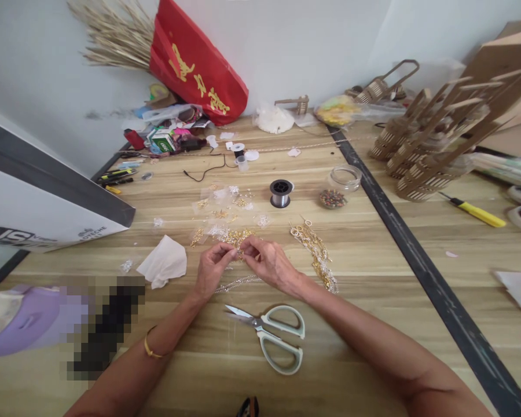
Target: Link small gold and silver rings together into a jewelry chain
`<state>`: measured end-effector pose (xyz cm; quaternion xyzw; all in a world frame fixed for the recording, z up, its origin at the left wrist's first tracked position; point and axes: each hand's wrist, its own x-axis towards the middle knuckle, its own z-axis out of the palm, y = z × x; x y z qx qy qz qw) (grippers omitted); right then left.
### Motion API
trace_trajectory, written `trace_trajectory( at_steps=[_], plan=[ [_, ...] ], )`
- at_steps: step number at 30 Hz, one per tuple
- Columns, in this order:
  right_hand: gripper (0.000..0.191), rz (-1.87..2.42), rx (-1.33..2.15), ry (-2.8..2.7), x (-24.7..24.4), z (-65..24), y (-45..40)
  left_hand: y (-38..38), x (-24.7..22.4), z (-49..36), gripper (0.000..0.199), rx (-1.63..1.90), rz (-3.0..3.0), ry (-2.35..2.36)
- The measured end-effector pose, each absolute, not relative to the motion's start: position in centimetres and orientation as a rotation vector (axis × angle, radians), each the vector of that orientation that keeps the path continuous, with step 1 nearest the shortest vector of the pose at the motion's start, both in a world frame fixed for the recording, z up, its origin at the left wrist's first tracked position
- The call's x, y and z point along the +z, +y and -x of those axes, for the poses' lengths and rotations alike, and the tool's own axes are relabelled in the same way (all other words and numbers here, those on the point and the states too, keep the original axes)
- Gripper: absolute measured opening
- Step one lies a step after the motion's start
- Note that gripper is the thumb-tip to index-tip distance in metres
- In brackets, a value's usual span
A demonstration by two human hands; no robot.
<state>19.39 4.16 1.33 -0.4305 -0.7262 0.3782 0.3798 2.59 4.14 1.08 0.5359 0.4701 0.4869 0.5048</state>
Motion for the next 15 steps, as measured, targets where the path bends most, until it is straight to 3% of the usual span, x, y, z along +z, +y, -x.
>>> trace_trajectory(
  at_steps=[7,15],
  plan=[
    [0.017,1.126,1.41,-1.66,1.98,-19.41,4.19,4.28,0.45,-2.35,0.015,1.15,-1.303,1.136],
    [0.018,1.158,1.279,-1.759,1.77,-19.55,4.53,4.27,0.77,-2.37,0.015,1.171,-1.3,1.147]
  ],
)
